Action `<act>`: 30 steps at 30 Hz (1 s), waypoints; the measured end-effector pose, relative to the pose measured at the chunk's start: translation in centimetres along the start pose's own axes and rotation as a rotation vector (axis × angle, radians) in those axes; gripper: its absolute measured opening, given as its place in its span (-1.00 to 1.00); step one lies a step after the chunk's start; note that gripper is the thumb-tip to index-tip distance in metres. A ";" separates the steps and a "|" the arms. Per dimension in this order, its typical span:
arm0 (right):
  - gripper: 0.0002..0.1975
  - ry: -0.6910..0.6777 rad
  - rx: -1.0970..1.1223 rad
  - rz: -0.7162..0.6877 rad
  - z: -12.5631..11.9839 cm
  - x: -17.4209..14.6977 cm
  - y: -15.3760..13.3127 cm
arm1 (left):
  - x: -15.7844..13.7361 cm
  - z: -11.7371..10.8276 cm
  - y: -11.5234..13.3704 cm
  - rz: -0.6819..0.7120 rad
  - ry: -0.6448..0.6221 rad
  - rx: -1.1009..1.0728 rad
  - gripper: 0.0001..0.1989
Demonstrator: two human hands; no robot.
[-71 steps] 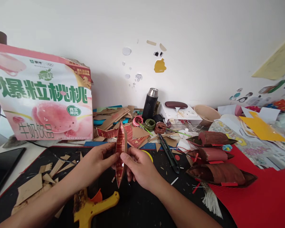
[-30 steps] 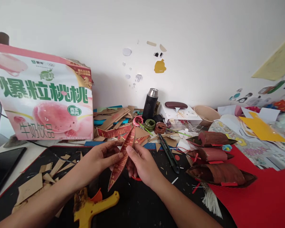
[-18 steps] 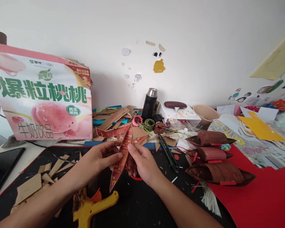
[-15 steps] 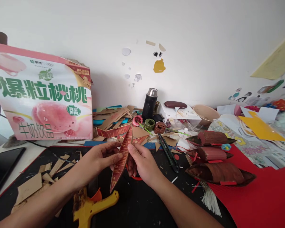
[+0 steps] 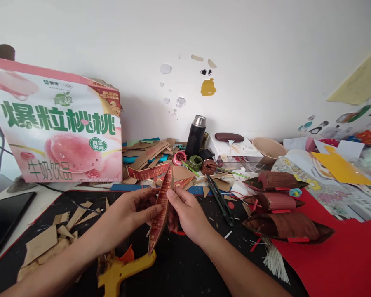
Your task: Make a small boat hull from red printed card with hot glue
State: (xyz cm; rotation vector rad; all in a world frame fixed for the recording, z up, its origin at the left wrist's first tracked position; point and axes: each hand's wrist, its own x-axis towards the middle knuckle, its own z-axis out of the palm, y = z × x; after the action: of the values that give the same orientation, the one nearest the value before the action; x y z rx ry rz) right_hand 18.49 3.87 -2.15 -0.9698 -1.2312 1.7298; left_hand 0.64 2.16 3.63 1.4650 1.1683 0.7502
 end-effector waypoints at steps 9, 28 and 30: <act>-0.39 -0.071 -0.003 0.023 -0.1 0.2 0.4 | 0.7 -0.6 -0.8 0.086 0.083 0.279 -0.61; -0.44 -0.010 0.023 -0.040 -0.8 0.4 0.0 | 2.3 -4.5 -3.1 -0.011 0.170 1.176 -0.62; -0.45 -0.016 -0.002 -0.045 -0.8 0.4 0.2 | 2.3 -4.5 -3.3 -0.012 0.151 1.196 -0.67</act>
State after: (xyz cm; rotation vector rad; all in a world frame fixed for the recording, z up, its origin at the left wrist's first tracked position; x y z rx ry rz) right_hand 19.00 4.52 -2.56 -0.9238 -1.2556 1.7045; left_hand -3.61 5.75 1.23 2.3623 1.8821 0.0738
